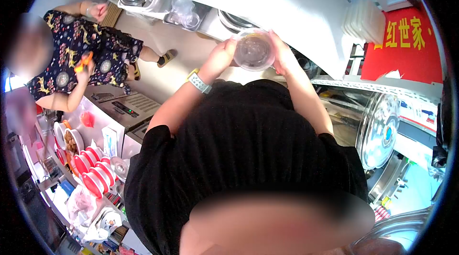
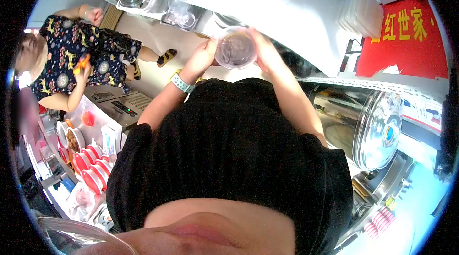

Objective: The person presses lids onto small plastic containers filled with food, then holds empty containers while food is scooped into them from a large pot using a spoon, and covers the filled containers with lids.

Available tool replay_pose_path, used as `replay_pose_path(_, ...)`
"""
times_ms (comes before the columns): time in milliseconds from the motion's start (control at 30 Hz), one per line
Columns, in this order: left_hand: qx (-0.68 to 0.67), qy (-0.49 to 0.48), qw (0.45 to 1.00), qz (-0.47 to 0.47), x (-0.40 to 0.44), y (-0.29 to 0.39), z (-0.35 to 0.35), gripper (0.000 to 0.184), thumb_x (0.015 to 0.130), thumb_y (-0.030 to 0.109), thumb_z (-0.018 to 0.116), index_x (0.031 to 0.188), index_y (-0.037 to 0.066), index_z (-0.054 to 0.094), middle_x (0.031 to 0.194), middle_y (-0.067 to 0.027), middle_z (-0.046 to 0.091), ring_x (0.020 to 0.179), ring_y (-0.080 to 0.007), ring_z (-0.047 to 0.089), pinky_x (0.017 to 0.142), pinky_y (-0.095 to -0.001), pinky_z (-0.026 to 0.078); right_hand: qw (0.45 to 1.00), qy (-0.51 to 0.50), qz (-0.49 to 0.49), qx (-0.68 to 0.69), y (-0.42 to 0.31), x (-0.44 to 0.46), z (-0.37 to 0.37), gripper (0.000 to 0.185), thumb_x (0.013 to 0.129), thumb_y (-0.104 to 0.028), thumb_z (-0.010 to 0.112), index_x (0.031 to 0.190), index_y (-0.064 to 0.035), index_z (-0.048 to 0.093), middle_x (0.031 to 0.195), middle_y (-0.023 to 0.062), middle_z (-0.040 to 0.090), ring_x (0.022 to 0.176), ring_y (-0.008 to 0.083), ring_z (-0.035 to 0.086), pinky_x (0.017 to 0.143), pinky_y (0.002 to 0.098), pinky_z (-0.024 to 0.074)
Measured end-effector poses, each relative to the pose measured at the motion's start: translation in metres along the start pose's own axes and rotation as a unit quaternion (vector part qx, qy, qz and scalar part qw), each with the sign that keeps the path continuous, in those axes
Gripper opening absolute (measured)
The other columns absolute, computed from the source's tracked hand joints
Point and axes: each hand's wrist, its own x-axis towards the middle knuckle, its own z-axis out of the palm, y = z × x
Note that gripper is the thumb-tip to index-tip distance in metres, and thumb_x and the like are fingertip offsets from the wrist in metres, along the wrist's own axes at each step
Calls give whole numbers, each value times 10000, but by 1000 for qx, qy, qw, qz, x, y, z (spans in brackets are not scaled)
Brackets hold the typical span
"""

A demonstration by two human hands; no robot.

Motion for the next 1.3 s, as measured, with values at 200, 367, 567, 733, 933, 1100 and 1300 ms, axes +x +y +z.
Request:
replay_pose_path(200,-49,-36,998,8,0,-17,22,565,1013,398,397,1397,-2,289,1271,-163,510,1105,-234,582,952,-373,496,989,111,-96,1,24,17,-21,459,1036,-295,326,1303,43,484,1263,189,545,1166,247,535,1013,369,428)
replay_pose_path(367,-105,-44,993,-26,1,3,24,558,1007,384,425,1320,-70,346,1189,-174,549,1064,-232,600,956,-337,492,991,79,-81,77,18,-7,-14,480,1041,-315,306,1374,21,386,1299,164,519,1151,236,541,996,360,441)
replay_pose_path(567,-227,-4,973,37,64,64,11,496,976,391,496,1175,-60,452,1018,-173,594,1023,-262,604,926,-367,512,994,34,-62,86,-12,-30,-25,608,1006,-430,370,1487,-107,187,1391,198,395,1127,279,517,903,406,480)
replay_pose_path(733,-226,64,960,154,191,133,10,458,981,325,506,1234,-42,398,979,-184,590,999,-330,612,900,-408,518,988,80,-100,85,-11,-59,-34,473,994,-297,411,1395,-63,323,1242,186,508,907,245,593,852,378,490)
replay_pose_path(933,34,77,962,259,364,171,-3,426,937,255,587,1242,-4,440,1110,-179,567,918,-280,624,790,-397,550,971,180,-128,88,-13,-86,-22,500,949,-320,467,1364,-62,357,1206,161,533,832,197,573,827,349,505)
replay_pose_path(1100,112,135,974,145,405,180,-7,418,920,271,582,1261,44,497,1062,-140,621,907,-260,624,769,-408,510,962,197,-146,118,-3,-89,-20,494,944,-302,466,1357,-50,366,1193,164,546,850,200,586,828,352,500)
replay_pose_path(1300,-267,19,952,148,282,142,16,355,928,91,529,1277,99,465,1103,-67,564,1006,-201,558,864,-374,479,979,150,-129,45,-8,-85,-5,493,954,-316,451,1347,-25,387,1202,164,544,894,209,596,879,377,486)
